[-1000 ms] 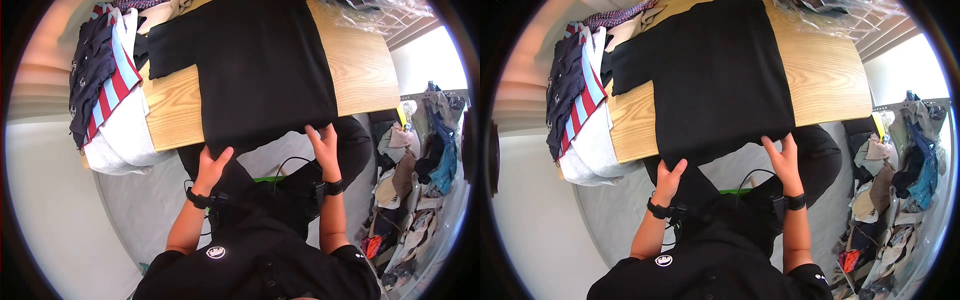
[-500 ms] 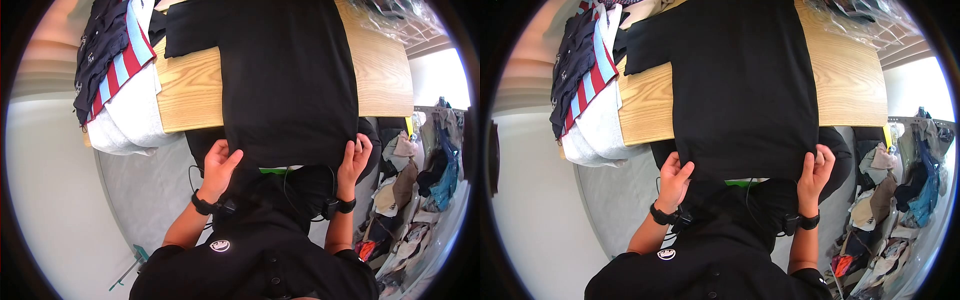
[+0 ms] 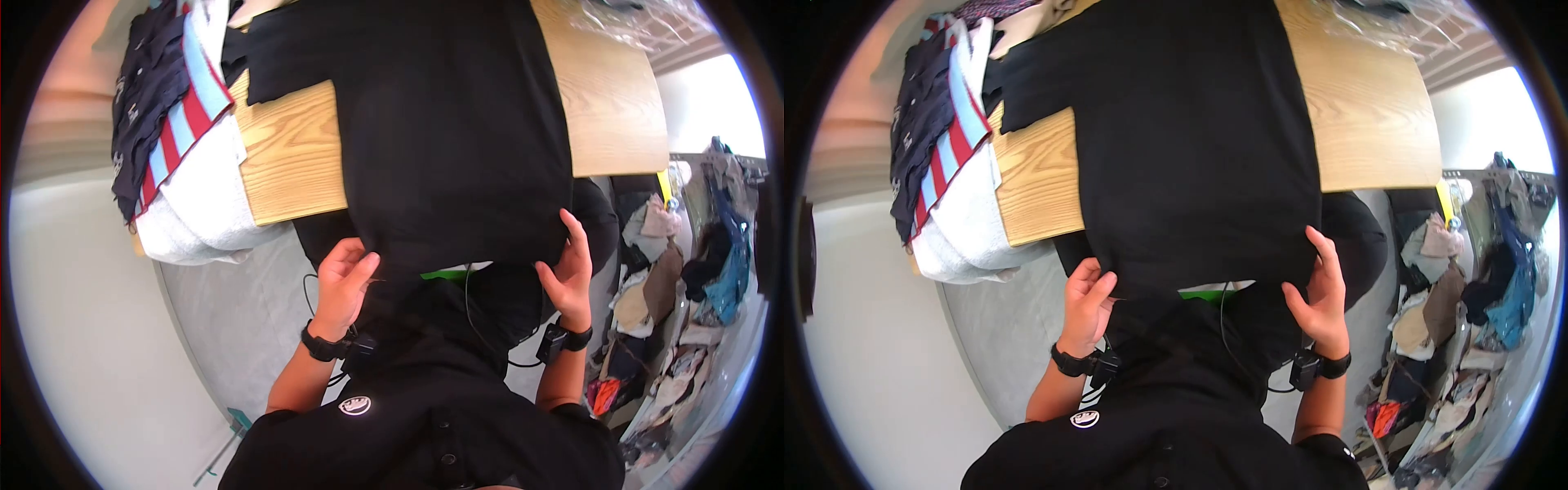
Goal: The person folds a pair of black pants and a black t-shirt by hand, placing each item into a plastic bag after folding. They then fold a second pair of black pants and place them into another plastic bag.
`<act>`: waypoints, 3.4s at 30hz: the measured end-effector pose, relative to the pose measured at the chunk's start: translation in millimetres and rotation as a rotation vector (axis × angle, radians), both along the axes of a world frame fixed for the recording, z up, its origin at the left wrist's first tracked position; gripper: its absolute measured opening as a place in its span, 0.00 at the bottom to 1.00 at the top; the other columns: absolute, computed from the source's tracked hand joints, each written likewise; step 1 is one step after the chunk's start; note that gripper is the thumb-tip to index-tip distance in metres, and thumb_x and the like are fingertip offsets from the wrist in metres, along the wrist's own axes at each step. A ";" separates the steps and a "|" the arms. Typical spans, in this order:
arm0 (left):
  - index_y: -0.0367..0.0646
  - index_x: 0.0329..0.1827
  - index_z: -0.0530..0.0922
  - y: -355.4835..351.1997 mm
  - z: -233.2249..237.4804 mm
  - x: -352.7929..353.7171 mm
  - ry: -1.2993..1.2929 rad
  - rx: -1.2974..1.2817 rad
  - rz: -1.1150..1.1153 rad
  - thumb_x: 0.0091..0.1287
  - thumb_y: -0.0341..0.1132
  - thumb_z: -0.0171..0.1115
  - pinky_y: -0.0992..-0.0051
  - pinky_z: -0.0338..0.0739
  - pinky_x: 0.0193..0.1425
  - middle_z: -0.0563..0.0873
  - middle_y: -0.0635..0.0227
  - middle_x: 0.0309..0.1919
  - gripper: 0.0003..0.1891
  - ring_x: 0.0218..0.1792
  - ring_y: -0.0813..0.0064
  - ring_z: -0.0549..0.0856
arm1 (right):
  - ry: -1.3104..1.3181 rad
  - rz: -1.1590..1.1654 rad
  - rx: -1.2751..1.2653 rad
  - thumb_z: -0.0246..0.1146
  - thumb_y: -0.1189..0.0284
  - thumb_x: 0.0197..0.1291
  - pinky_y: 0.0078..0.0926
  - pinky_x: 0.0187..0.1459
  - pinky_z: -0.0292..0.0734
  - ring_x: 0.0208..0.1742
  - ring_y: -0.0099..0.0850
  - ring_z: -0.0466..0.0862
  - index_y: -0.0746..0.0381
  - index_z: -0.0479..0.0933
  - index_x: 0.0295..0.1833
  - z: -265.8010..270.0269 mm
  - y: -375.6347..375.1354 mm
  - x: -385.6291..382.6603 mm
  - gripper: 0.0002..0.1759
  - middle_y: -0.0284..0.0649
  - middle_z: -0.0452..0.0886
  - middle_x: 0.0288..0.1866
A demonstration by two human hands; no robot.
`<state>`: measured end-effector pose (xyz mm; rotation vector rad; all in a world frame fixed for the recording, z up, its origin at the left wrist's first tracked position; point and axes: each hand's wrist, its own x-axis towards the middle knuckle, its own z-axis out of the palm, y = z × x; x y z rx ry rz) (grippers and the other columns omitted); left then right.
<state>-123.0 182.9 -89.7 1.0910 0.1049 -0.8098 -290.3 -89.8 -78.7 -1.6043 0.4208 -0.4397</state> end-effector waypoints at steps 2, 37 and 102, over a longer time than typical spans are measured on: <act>0.36 0.52 0.75 -0.4 2.3 -0.9 0.011 0.008 -0.003 0.68 0.23 0.57 0.76 0.81 0.47 0.83 0.67 0.43 0.11 0.42 0.79 0.84 | 0.006 -0.014 0.005 0.55 0.92 0.42 0.26 0.69 0.56 0.68 0.32 0.64 0.70 0.57 0.71 2.7 1.2 -2.1 0.43 0.40 0.62 0.64; 0.31 0.57 0.76 10.8 10.3 4.6 0.019 -0.026 -0.072 0.68 0.24 0.59 0.77 0.75 0.57 0.83 0.63 0.51 0.15 0.50 0.77 0.82 | -0.129 -0.234 -0.079 0.60 0.73 0.61 0.27 0.60 0.66 0.57 0.31 0.76 0.67 0.74 0.42 -28.8 -6.4 -28.4 0.08 0.46 0.73 0.58; 0.42 0.62 0.74 -169.1 116.5 204.3 -1.156 0.298 -0.672 0.63 0.32 0.66 0.80 0.75 0.48 0.82 0.68 0.49 0.23 0.43 0.82 0.80 | 0.176 -0.195 -0.426 0.56 0.88 0.55 0.26 0.43 0.76 0.38 0.34 0.81 0.67 0.74 0.47 -69.5 -19.7 -13.1 0.14 0.45 0.78 0.44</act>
